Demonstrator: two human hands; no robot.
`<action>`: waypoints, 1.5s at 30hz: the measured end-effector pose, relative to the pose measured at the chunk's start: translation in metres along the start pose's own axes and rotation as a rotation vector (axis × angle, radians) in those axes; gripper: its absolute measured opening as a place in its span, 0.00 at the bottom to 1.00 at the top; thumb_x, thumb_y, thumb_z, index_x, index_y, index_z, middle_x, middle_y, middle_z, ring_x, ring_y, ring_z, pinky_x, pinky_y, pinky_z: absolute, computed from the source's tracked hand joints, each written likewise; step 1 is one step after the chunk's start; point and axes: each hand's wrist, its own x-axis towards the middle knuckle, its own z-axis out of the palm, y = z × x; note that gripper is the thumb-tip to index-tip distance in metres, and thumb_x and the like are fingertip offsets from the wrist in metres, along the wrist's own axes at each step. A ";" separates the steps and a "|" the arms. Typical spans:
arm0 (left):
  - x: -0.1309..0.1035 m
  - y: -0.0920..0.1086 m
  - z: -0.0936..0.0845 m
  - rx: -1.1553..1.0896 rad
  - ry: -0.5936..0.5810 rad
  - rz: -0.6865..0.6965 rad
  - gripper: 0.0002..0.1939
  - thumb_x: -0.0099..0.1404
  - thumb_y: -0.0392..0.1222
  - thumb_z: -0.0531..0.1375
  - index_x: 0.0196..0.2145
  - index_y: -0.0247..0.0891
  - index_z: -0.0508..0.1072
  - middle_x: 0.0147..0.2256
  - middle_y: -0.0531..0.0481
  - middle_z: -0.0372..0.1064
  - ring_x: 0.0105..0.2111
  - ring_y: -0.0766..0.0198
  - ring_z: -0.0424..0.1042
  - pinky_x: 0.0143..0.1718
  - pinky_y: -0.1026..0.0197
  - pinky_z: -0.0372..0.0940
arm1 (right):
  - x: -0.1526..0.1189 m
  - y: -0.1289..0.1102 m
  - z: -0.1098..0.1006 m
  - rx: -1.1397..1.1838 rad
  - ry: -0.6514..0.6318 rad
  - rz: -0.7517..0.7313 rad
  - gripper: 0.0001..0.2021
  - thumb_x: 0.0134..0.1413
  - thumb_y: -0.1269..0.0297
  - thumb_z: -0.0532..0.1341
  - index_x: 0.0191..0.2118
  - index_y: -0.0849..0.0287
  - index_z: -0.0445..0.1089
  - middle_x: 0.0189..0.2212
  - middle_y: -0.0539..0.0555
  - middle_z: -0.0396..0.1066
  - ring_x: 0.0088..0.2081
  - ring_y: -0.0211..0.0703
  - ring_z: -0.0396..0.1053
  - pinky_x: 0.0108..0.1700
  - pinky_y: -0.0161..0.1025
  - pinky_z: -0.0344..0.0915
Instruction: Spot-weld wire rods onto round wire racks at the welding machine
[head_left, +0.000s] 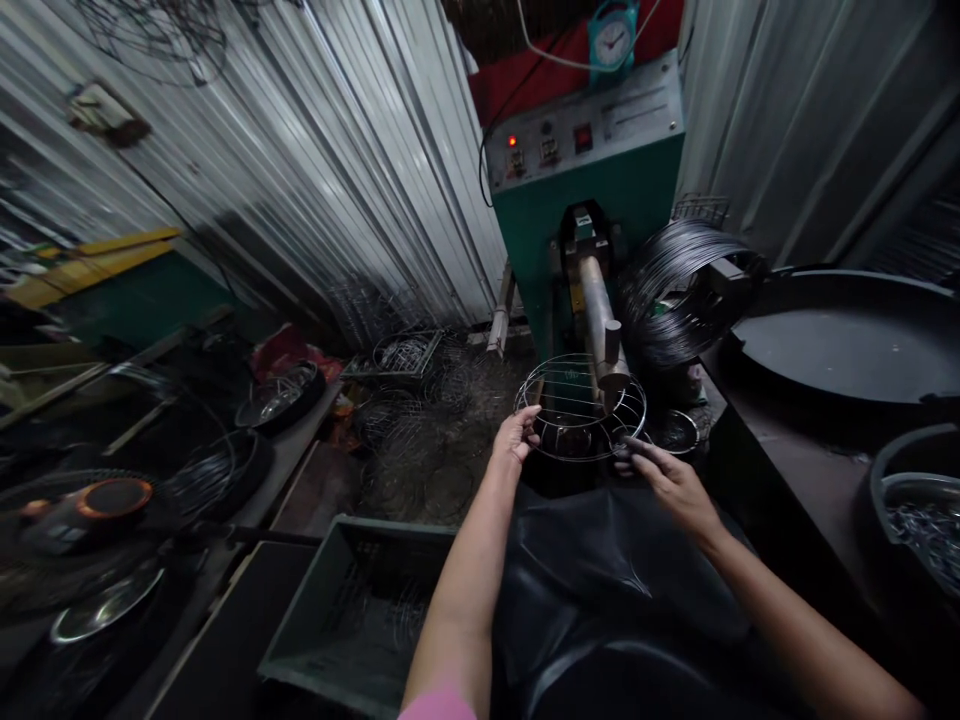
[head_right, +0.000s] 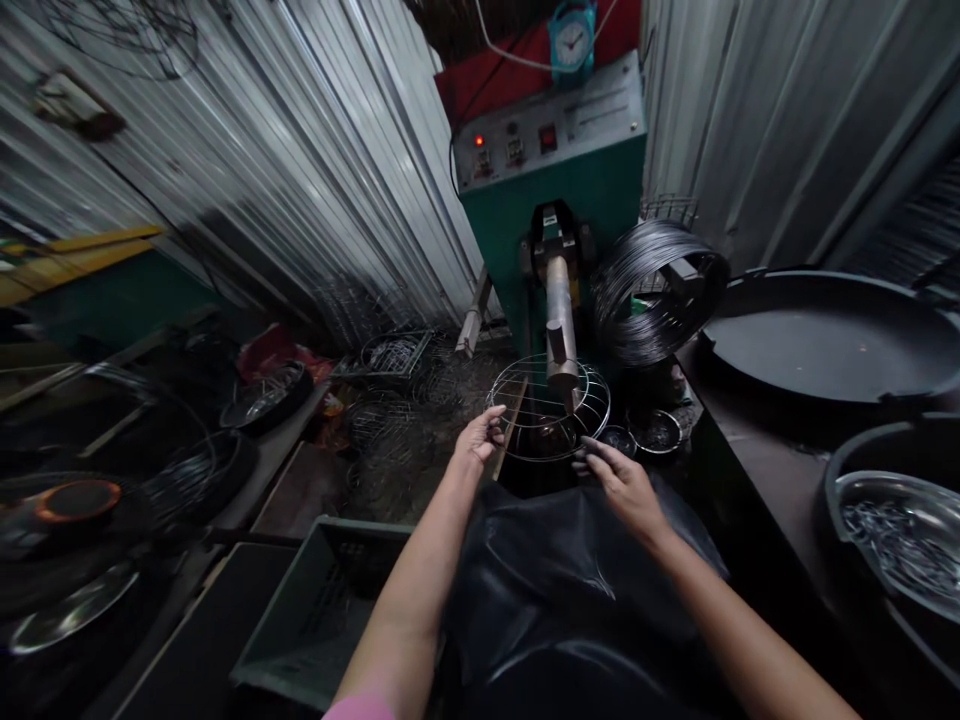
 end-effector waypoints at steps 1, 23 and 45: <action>-0.003 -0.003 0.000 -0.016 -0.008 0.035 0.18 0.39 0.33 0.68 0.22 0.36 0.60 0.16 0.62 0.51 0.13 0.79 0.48 0.12 0.72 0.44 | 0.005 -0.004 0.011 0.022 -0.015 -0.019 0.22 0.45 0.51 0.62 0.45 0.58 0.70 0.36 0.56 0.74 0.34 0.43 0.73 0.41 0.43 0.70; -0.012 -0.029 0.018 -0.068 0.008 0.303 0.31 0.38 0.37 0.69 0.40 0.39 0.62 0.23 0.61 0.56 0.16 0.79 0.52 0.15 0.73 0.44 | 0.026 -0.001 0.022 -0.176 0.017 -0.006 0.18 0.43 0.49 0.61 0.31 0.60 0.71 0.17 0.49 0.69 0.19 0.39 0.67 0.20 0.35 0.65; -0.010 -0.033 0.027 -0.158 0.035 0.254 0.27 0.38 0.37 0.68 0.37 0.38 0.62 0.21 0.62 0.56 0.15 0.78 0.52 0.14 0.73 0.46 | 0.036 -0.014 0.022 -0.186 0.059 -0.046 0.17 0.44 0.49 0.60 0.32 0.59 0.71 0.20 0.50 0.70 0.21 0.40 0.69 0.22 0.35 0.66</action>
